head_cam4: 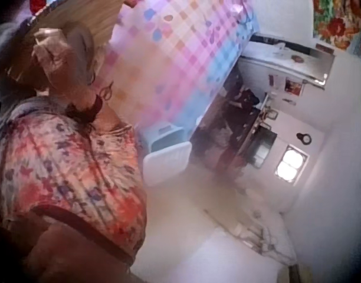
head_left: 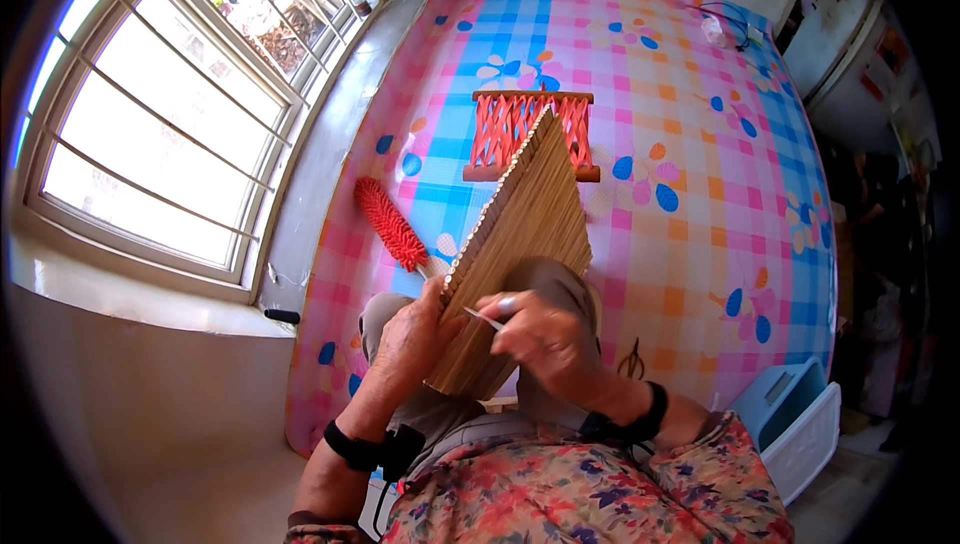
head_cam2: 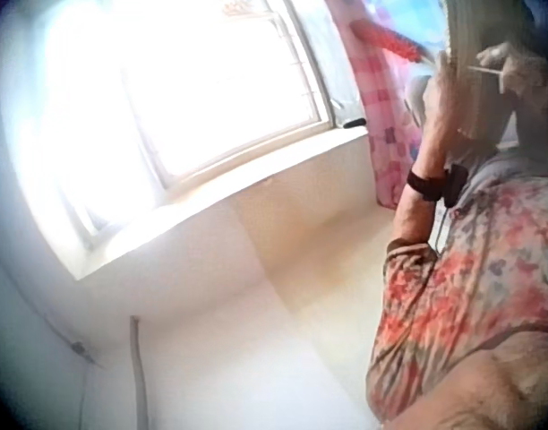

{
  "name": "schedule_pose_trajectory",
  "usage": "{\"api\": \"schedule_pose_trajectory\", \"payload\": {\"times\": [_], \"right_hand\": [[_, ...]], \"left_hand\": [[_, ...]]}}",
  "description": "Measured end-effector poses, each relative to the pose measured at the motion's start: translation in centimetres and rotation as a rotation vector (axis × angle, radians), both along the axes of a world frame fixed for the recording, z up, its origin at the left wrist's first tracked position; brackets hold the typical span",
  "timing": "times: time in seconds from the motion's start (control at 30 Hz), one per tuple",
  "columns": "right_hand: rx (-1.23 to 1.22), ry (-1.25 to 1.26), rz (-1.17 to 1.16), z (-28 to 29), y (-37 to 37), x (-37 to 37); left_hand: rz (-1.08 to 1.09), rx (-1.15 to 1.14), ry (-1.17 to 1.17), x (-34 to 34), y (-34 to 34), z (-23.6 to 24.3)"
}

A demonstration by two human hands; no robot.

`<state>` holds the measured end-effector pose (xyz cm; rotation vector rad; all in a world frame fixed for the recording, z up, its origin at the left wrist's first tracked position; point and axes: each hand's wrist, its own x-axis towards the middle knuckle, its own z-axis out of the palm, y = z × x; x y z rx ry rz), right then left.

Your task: The person uses a needle and thread to sew along the edge of a bamboo mat, repeatedly passing the needle through the gaps between the slats to bind them.

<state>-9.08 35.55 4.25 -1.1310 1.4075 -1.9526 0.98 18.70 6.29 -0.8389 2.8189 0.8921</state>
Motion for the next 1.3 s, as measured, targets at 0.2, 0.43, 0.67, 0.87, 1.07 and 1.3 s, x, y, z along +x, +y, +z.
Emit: {"api": "schedule_pose_trajectory", "payload": {"times": [0.2, 0.43, 0.67, 0.87, 1.07, 1.3], "right_hand": [[0.334, -0.552, 0.103, -2.7, 11.2, -5.8], [0.718, -0.091, -0.099, -2.2, 14.5, -5.5], [0.68, 0.097, -0.365, -3.9, 17.5, -7.7], [0.497, -0.204, -0.505, -5.6, 18.4, -10.0], [0.138, -0.407, -0.646, -1.9, 15.3, -10.2], [-0.248, -0.552, -0.242, 1.6, 6.3, -7.7]], "left_hand": [[-0.007, -0.11, -0.17, 1.8, 0.4, 2.2], [0.071, 0.07, 0.003, 3.3, 0.0, 0.6], [0.097, 0.127, 0.027, 3.4, -0.3, 0.6], [0.074, 0.188, 0.019, 3.0, -0.9, 0.4], [0.105, 0.378, 0.122, 3.2, -1.7, -1.0], [0.155, 0.554, 0.178, 3.9, -2.5, -1.9]]}}
